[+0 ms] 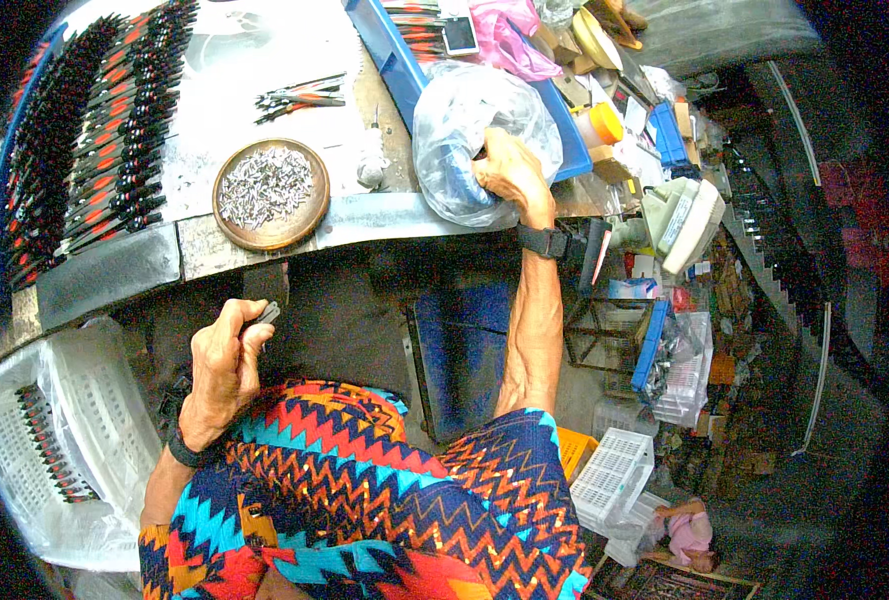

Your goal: The person assembles keychains by inserting small metal pieces into black plastic holders and placing the finished units into a blue tray. The person repeats this process multiple times, handling the metal pieces and plastic holders by hand.

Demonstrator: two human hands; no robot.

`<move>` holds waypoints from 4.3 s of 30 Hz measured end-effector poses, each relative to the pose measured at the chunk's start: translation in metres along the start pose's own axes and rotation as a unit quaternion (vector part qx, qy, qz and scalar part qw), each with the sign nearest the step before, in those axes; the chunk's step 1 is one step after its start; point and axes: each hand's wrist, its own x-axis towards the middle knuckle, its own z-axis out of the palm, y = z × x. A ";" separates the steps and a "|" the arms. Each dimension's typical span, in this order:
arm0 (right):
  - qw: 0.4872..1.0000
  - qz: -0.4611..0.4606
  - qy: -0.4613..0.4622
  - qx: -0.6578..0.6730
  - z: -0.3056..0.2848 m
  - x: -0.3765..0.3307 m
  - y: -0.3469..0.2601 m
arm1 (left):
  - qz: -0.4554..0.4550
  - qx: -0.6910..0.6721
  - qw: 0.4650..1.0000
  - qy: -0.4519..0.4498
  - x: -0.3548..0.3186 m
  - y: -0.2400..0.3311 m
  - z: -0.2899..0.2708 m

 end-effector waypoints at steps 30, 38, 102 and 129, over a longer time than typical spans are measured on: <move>0.971 0.090 0.214 0.061 -0.008 -0.021 -0.034 | -0.023 -0.012 0.999 0.021 -0.001 -0.006 -0.006; 0.895 0.029 0.345 0.282 -0.024 -0.047 -0.079 | -0.030 -0.039 0.998 0.026 0.000 -0.006 -0.009; 0.692 0.060 -0.021 0.719 0.069 -0.125 -0.227 | 0.039 0.101 0.994 0.007 -0.005 -0.015 -0.016; 0.732 0.042 -0.144 0.664 0.066 -0.144 -0.224 | 0.032 0.078 0.992 -0.096 -0.015 -0.025 -0.025</move>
